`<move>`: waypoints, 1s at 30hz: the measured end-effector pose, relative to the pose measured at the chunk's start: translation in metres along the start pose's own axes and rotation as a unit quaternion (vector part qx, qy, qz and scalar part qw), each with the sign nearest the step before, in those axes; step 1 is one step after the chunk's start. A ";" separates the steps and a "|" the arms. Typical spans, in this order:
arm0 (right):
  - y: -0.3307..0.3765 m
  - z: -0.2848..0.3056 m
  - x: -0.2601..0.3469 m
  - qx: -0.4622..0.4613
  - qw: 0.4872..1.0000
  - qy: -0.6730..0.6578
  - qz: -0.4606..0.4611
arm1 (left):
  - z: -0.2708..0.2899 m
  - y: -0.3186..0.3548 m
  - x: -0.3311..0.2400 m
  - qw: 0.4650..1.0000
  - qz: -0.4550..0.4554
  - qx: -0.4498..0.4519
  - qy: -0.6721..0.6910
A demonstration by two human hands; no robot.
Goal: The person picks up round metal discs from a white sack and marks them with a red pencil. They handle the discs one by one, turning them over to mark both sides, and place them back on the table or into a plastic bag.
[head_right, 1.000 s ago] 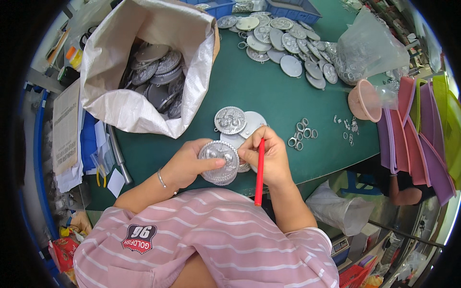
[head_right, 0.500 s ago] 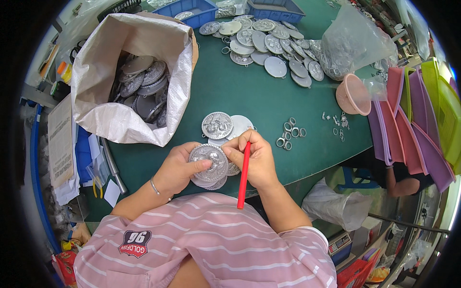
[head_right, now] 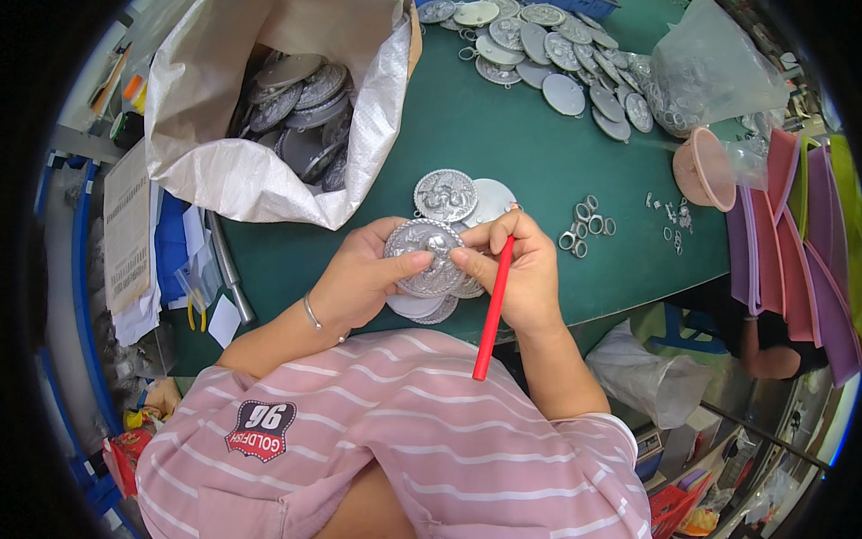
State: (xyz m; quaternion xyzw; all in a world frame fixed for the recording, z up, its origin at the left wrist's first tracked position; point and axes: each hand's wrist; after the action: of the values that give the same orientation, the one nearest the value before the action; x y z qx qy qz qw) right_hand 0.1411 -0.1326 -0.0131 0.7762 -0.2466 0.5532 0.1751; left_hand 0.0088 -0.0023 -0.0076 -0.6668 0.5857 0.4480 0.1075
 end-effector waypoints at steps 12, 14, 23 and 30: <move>0.000 -0.002 0.000 0.002 0.999 0.032 0.042 | 0.004 -0.002 0.005 0.999 -0.014 0.012 0.028; 0.001 -0.003 0.000 0.002 0.998 0.042 0.054 | 0.005 -0.002 0.005 0.999 -0.016 0.014 0.026; 0.003 -0.006 0.005 0.020 0.985 0.107 0.132 | 0.006 -0.002 0.009 0.997 -0.069 0.031 0.033; -0.001 -0.004 0.005 0.060 0.963 0.167 0.203 | 0.005 0.000 0.013 0.985 -0.158 0.006 -0.070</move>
State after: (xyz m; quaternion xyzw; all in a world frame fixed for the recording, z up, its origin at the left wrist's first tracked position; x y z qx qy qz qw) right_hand 0.1394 -0.1306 -0.0071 0.6151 -0.3327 0.7130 0.0512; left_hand 0.0049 -0.0075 -0.0196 -0.7173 0.4668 0.4675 0.2213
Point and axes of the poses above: each hand's wrist, its own y-axis away from the middle knuckle, its own z-axis out of the back of the hand, x = y × z, and after that the axes turned 1 degree about y, right-handed
